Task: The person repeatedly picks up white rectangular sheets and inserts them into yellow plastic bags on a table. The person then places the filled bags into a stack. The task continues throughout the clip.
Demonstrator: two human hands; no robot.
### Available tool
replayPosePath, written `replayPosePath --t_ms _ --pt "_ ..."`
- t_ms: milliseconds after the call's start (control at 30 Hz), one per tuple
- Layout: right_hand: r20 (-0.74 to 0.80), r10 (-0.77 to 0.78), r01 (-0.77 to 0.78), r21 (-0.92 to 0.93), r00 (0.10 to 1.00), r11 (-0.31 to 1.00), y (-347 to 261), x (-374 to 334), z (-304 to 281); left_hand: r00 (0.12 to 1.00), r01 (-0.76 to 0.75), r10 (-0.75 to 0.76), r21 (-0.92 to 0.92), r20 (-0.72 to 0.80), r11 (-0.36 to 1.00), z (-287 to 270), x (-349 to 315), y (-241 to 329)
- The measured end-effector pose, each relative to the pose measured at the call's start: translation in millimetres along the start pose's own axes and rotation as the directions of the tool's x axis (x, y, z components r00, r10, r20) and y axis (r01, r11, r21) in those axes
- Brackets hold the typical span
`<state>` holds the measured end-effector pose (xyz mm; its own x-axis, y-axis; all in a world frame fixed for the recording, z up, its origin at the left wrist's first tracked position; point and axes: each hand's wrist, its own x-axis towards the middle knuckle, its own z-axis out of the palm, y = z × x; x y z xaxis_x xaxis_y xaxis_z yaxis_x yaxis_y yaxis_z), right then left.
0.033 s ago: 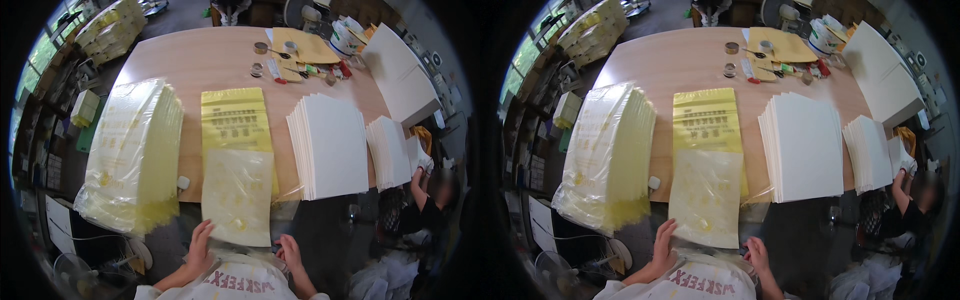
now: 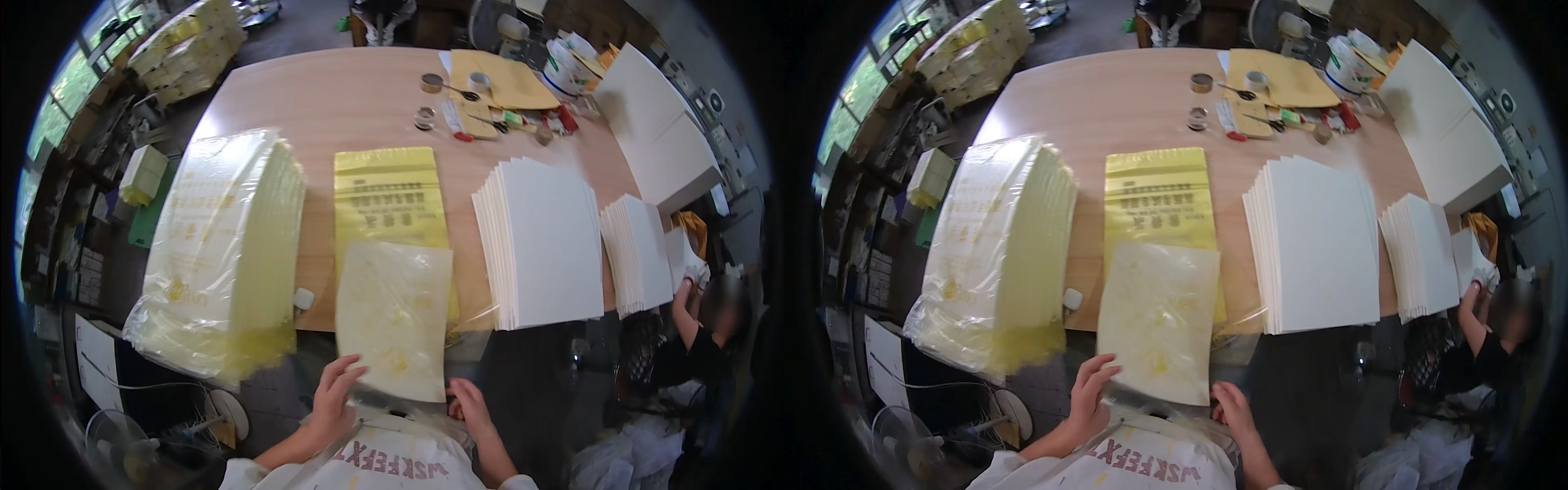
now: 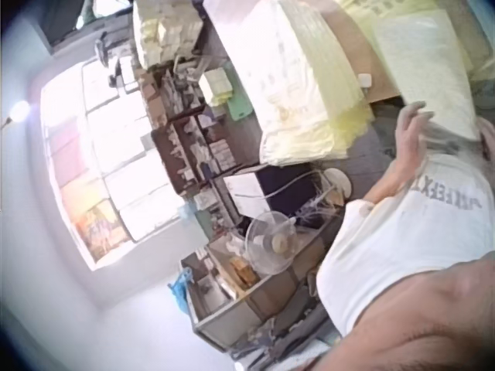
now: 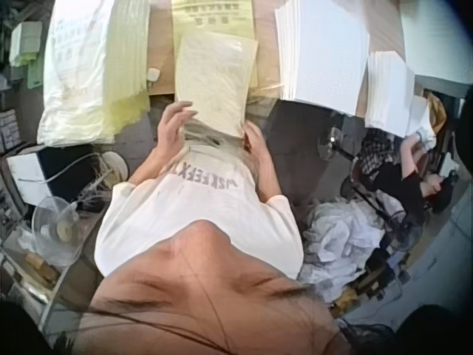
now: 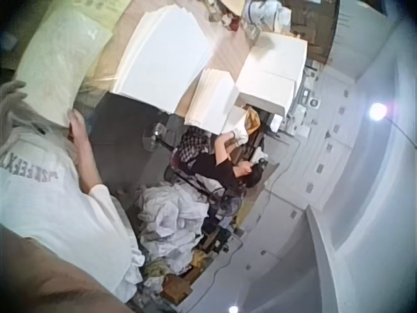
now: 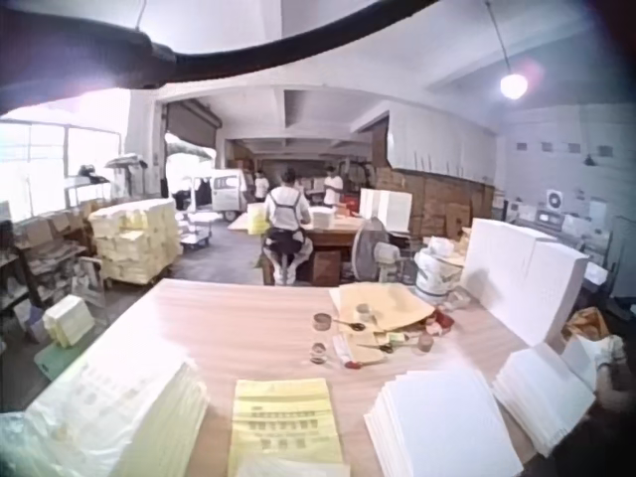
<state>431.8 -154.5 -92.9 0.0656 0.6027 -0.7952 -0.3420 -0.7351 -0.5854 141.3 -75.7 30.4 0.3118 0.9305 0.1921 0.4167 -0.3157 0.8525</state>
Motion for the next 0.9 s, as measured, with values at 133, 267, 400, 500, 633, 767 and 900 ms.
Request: replayPosePath --t_ms 133,267,400,500,633,767,900 --pt "0.301 0.045 -0.172 0.41 0.953 0.896 -90.9 41.9 147.1 0.803 -0.462 0.542 0.317 -0.246 0.828 -79.3 63.5 27.7" --pt "0.74 -0.167 -0.026 0.241 0.652 0.97 -120.3 48.1 259.2 0.38 -0.069 0.593 0.618 -0.71 0.783 -177.3 17.3 44.5" --pt "0.798 -0.159 0.191 0.056 0.581 0.98 -156.8 5.0 368.1 0.074 0.183 0.593 0.595 -0.802 0.782 -218.0 -7.0 64.6" --pt "0.768 -0.227 0.292 0.054 0.599 0.955 -156.0 5.7 399.4 0.549 0.179 0.352 0.518 -0.758 0.837 -198.4 -7.4 30.2" --pt "0.822 -0.234 0.329 0.061 0.519 0.942 -147.3 10.5 386.1 0.92 0.283 0.006 0.677 -0.391 0.68 -152.8 10.9 -20.8" --pt "0.725 -0.364 0.474 0.06 0.585 0.879 -116.4 11.6 307.8 0.86 0.288 0.193 0.761 -0.473 0.582 -128.4 -3.6 -74.5" --pt "0.215 -0.417 0.445 -0.098 0.883 0.89 -56.3 45.0 152.8 0.785 0.358 0.191 0.682 -0.59 0.638 -104.2 13.7 -64.9"
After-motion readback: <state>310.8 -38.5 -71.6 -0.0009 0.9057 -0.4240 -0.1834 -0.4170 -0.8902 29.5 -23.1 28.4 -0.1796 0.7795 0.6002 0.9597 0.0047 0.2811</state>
